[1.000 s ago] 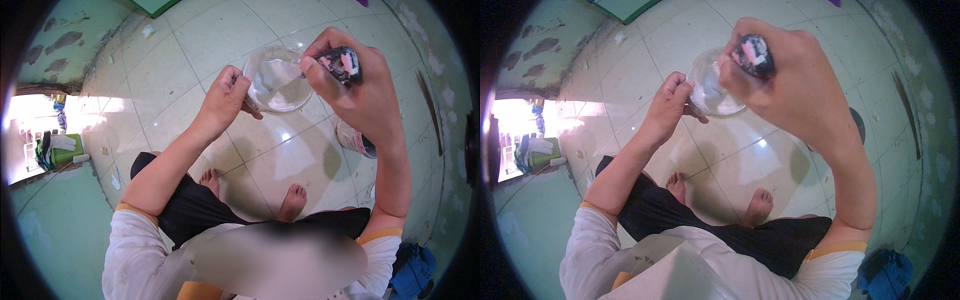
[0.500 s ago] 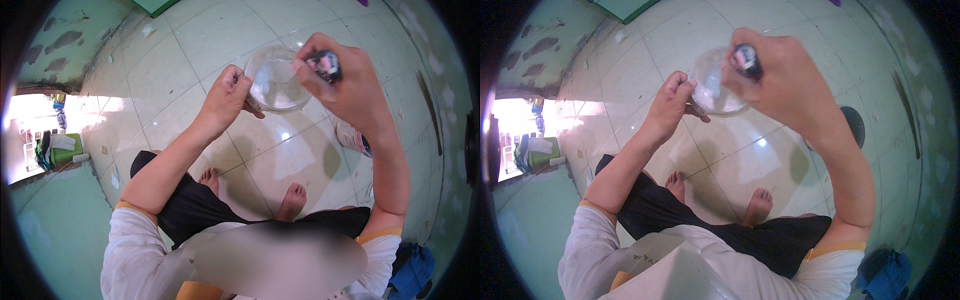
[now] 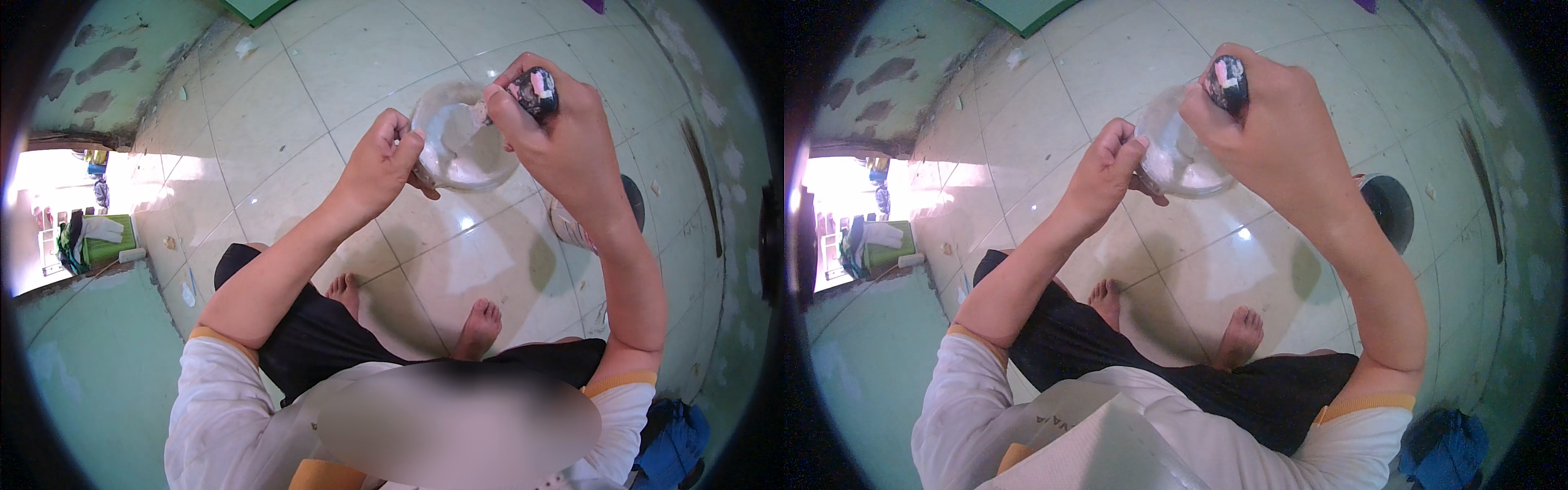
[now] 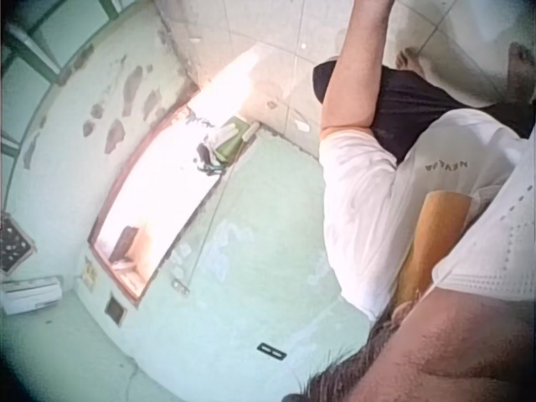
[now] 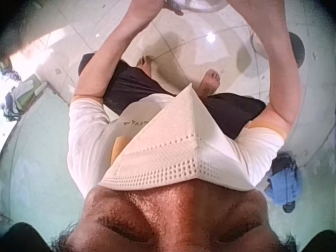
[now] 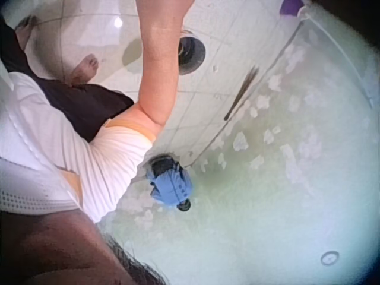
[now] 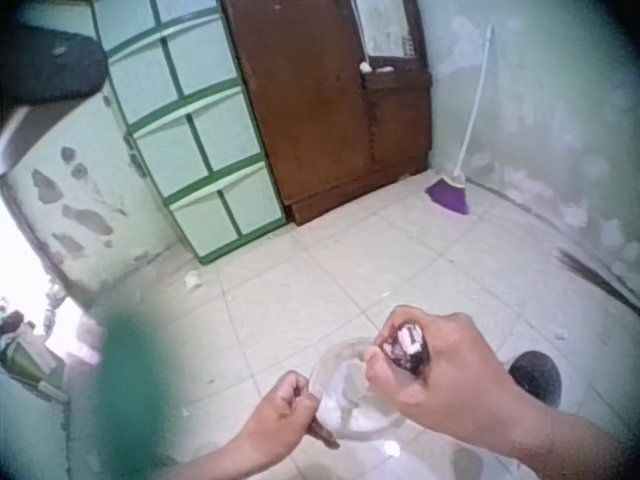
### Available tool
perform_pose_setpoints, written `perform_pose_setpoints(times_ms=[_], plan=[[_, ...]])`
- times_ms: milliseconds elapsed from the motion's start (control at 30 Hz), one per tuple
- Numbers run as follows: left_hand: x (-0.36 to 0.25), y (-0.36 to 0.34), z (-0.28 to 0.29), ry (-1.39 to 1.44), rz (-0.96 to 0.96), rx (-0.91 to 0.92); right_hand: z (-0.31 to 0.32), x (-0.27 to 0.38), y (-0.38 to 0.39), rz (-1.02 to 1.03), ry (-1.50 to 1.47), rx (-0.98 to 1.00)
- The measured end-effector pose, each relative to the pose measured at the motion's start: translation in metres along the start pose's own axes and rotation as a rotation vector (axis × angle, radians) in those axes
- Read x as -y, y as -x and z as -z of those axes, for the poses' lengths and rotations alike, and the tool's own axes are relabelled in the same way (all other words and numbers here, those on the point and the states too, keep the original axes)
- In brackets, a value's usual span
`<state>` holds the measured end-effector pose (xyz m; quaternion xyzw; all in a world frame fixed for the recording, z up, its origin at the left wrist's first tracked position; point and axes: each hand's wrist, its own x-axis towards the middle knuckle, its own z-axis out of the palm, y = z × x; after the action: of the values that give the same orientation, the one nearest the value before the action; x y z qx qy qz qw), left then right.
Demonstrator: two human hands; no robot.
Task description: The person mixes a white substance in a plastic container using a putty knife and applies it to fill holes and damaged sections on a wall.
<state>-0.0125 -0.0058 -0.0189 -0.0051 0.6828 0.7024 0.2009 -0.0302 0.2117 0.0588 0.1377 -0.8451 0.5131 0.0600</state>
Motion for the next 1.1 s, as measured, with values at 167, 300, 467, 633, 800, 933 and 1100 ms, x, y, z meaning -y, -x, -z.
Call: perform_pose_setpoints(times_ms=[167,300,467,633,800,933,1100], plan=[[0.003,-0.001,0.002,-0.005,-0.041,-0.026,-0.005,-0.001,0.001,-0.148,-0.221,0.015],[0.006,-0.001,-0.001,0.023,-0.033,-0.029,0.002,0.002,0.001,-0.061,-0.011,0.073],[0.002,0.000,0.000,-0.005,0.003,-0.026,0.009,0.016,0.005,-0.007,0.097,0.041],[0.006,-0.002,0.000,-0.015,-0.023,-0.024,-0.003,0.006,0.008,0.006,-0.105,0.072],[0.008,-0.003,0.002,-0.039,-0.022,-0.041,-0.004,-0.001,0.004,0.062,0.074,0.200],[0.006,-0.002,0.003,-0.045,0.022,-0.034,0.001,0.002,0.002,0.093,0.170,0.214],[0.000,-0.003,0.003,-0.018,0.035,-0.014,0.007,0.009,0.006,0.118,0.160,0.168]])
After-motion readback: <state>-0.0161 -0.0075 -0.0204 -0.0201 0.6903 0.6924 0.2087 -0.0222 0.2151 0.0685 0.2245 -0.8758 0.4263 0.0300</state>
